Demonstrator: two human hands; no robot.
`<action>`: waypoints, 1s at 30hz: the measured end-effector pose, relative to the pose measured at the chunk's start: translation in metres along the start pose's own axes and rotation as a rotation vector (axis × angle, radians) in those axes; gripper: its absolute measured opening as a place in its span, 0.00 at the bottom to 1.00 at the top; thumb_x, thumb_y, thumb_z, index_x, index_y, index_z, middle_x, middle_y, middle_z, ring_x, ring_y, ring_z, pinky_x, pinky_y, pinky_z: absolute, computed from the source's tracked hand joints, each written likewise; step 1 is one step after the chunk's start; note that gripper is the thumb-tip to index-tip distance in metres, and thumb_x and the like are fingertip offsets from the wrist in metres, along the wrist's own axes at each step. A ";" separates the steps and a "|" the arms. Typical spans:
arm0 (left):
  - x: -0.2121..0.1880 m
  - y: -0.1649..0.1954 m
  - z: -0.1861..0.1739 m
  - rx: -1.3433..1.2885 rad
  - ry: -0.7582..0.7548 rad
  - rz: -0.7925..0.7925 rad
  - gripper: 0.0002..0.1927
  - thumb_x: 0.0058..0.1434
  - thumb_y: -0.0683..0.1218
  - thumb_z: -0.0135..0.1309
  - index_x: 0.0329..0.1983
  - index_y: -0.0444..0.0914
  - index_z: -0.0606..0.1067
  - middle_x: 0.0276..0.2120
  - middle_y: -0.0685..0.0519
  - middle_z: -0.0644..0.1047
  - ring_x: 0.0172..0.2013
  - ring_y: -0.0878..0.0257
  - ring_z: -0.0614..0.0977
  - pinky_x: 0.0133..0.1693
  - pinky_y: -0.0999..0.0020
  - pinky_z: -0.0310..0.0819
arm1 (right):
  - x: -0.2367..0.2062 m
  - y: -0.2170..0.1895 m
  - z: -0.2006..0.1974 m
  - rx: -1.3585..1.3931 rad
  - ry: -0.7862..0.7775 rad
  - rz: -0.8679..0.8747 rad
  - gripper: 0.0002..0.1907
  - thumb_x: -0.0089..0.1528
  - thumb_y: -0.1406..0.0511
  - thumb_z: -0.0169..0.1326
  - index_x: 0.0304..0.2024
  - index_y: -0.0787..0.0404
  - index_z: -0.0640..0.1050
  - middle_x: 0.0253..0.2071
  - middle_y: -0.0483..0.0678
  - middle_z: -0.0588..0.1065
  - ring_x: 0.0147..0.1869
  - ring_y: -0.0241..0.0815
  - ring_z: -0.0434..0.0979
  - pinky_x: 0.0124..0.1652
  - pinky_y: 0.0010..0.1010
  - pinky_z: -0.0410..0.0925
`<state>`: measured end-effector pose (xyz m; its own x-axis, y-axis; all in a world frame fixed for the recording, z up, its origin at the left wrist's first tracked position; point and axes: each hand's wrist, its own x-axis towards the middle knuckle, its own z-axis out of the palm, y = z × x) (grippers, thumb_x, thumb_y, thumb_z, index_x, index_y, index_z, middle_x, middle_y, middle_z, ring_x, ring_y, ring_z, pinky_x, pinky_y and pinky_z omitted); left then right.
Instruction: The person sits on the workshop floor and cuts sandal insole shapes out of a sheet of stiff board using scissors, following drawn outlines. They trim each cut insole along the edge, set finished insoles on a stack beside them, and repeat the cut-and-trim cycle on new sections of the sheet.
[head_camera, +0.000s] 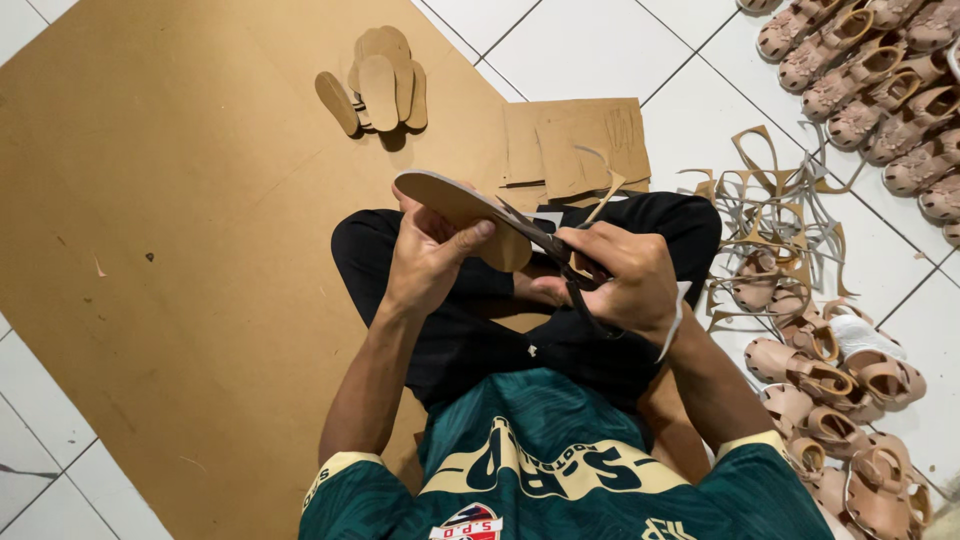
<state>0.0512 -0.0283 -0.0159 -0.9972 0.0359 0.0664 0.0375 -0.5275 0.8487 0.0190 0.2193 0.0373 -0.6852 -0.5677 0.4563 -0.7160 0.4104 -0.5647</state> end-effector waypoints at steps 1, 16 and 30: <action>0.000 0.000 -0.001 -0.007 -0.015 -0.002 0.18 0.65 0.38 0.63 0.55 0.30 0.72 0.47 0.48 0.80 0.51 0.60 0.82 0.55 0.63 0.78 | 0.001 -0.001 -0.001 -0.003 -0.002 -0.009 0.27 0.50 0.54 0.74 0.43 0.64 0.81 0.25 0.45 0.74 0.25 0.38 0.74 0.26 0.28 0.66; -0.005 -0.014 0.008 -0.173 0.133 -0.004 0.15 0.68 0.38 0.61 0.54 0.27 0.73 0.45 0.46 0.81 0.46 0.58 0.83 0.49 0.61 0.80 | -0.010 0.017 0.017 0.202 0.051 0.064 0.18 0.58 0.59 0.70 0.43 0.63 0.80 0.32 0.44 0.78 0.31 0.32 0.78 0.31 0.24 0.69; -0.021 -0.063 0.029 -0.439 0.327 0.034 0.28 0.67 0.41 0.58 0.67 0.28 0.64 0.57 0.46 0.73 0.59 0.58 0.76 0.62 0.57 0.74 | 0.015 0.018 0.061 0.957 0.449 0.499 0.18 0.63 0.70 0.64 0.51 0.64 0.71 0.40 0.44 0.77 0.41 0.32 0.78 0.43 0.25 0.74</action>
<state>0.0713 0.0287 -0.0552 -0.9668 -0.2162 -0.1364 0.1089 -0.8310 0.5454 0.0035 0.1748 -0.0076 -0.9848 -0.1135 0.1315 -0.0925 -0.2978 -0.9501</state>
